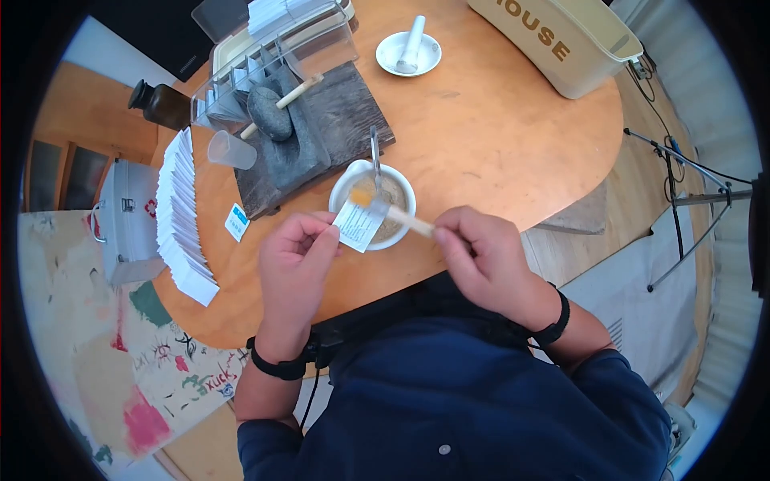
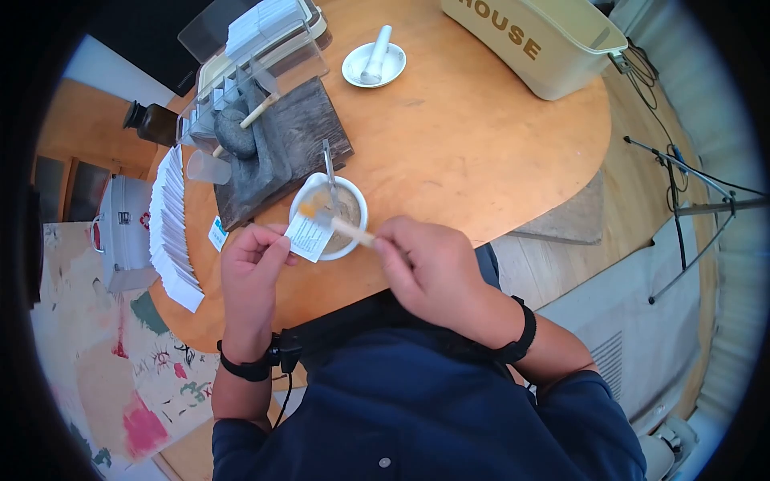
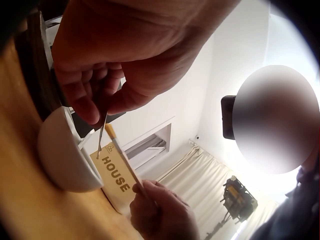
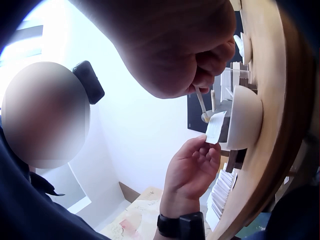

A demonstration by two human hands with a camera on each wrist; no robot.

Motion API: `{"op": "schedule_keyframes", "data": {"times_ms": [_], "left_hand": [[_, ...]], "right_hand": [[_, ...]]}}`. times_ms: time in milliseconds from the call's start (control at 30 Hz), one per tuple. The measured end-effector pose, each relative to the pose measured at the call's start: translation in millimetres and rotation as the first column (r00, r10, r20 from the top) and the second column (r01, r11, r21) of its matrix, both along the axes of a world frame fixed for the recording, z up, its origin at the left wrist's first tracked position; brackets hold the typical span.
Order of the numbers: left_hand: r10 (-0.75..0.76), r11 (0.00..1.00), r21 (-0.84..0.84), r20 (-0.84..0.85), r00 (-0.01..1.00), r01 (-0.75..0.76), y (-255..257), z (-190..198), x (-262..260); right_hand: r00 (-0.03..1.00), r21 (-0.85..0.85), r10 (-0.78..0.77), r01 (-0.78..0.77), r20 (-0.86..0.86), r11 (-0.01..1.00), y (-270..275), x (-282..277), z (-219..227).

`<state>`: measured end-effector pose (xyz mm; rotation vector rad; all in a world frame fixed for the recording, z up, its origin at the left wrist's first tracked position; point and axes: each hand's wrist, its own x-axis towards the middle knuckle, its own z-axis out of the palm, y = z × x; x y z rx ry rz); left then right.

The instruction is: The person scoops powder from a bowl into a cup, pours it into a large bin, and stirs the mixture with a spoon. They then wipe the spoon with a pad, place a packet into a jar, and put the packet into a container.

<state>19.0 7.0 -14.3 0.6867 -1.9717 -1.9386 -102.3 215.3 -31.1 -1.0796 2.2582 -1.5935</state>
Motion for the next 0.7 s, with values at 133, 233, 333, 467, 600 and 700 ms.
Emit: {"op": "schedule_keyframes", "data": {"times_ms": [133,233,333,467,600,700], "left_hand": [[0.001,1.000,-0.008,-0.021,1.000,-0.001,0.3,-2.3,0.2],[0.026,1.000,0.008,-0.009,1.000,-0.026,-0.9,-0.4,0.8],[0.008,1.000,0.030,-0.016,1.000,-0.007,-2.5,-1.2,1.1],[-0.004,0.999,0.032,-0.043,0.999,0.005,-4.6,-3.5,4.0],[0.002,0.999,0.044,-0.067,0.998,0.001,-2.8,-3.2,3.5],[0.042,0.998,0.045,-0.066,0.997,-0.039,-4.9,-3.1,4.1]], "right_hand": [[0.998,0.028,-0.051,0.052,-0.022,0.998,-1.5,0.2,-5.5],[0.999,-0.011,0.022,-0.022,-0.042,1.000,0.6,2.6,3.9],[0.977,-0.023,0.129,-0.135,-0.169,0.991,-2.5,8.2,-1.7],[0.998,0.019,-0.012,0.013,-0.056,1.000,-1.7,6.2,-1.4],[0.977,-0.047,0.114,-0.124,-0.180,0.991,-3.3,10.8,-0.6],[0.993,0.053,-0.026,0.032,-0.117,0.998,-1.1,5.2,-5.4]]}}
